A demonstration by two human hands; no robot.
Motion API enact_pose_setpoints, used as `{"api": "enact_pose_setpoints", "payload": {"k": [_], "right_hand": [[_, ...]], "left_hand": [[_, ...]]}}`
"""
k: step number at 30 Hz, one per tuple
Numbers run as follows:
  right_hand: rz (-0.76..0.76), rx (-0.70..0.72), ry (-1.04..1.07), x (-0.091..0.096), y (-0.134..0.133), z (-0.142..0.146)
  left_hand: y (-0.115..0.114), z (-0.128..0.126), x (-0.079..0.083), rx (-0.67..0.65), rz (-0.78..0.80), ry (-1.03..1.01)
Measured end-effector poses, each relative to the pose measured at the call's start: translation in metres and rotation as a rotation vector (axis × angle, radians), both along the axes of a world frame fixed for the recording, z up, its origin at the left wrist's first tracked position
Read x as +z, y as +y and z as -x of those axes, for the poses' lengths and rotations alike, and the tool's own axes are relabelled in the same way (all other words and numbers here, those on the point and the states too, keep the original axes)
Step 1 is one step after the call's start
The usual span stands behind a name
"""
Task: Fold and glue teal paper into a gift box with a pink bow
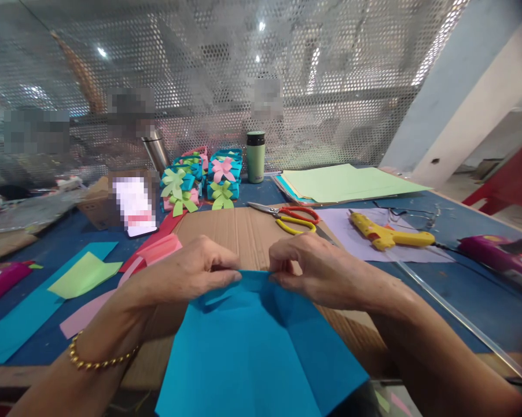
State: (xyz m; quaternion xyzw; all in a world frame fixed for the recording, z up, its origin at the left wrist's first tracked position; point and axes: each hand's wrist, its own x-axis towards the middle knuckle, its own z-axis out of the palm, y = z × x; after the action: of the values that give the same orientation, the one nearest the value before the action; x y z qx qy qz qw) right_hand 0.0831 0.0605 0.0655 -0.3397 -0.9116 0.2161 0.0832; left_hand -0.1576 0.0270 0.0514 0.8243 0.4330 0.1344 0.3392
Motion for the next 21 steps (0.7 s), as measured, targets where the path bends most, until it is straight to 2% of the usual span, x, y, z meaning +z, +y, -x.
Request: {"api": "enact_pose_setpoints", "payload": {"k": [8,12,17,21], "right_hand": [[-0.109,-0.038,0.138,-0.005,0.007,-0.002],[-0.103,0.068,0.034,-0.01,0.004,0.003],[-0.229,0.159,-0.007,-0.015,0.002,0.002],[-0.247,0.218,-0.038,-0.013,0.001,-0.001]], "left_hand": [[0.0,-0.001,-0.002,0.037,-0.029,0.012],[0.001,-0.003,-0.006,-0.013,-0.049,0.026],[0.002,-0.006,-0.007,-0.054,-0.054,0.031],[0.002,-0.007,-0.01,-0.057,-0.024,0.01]]}}
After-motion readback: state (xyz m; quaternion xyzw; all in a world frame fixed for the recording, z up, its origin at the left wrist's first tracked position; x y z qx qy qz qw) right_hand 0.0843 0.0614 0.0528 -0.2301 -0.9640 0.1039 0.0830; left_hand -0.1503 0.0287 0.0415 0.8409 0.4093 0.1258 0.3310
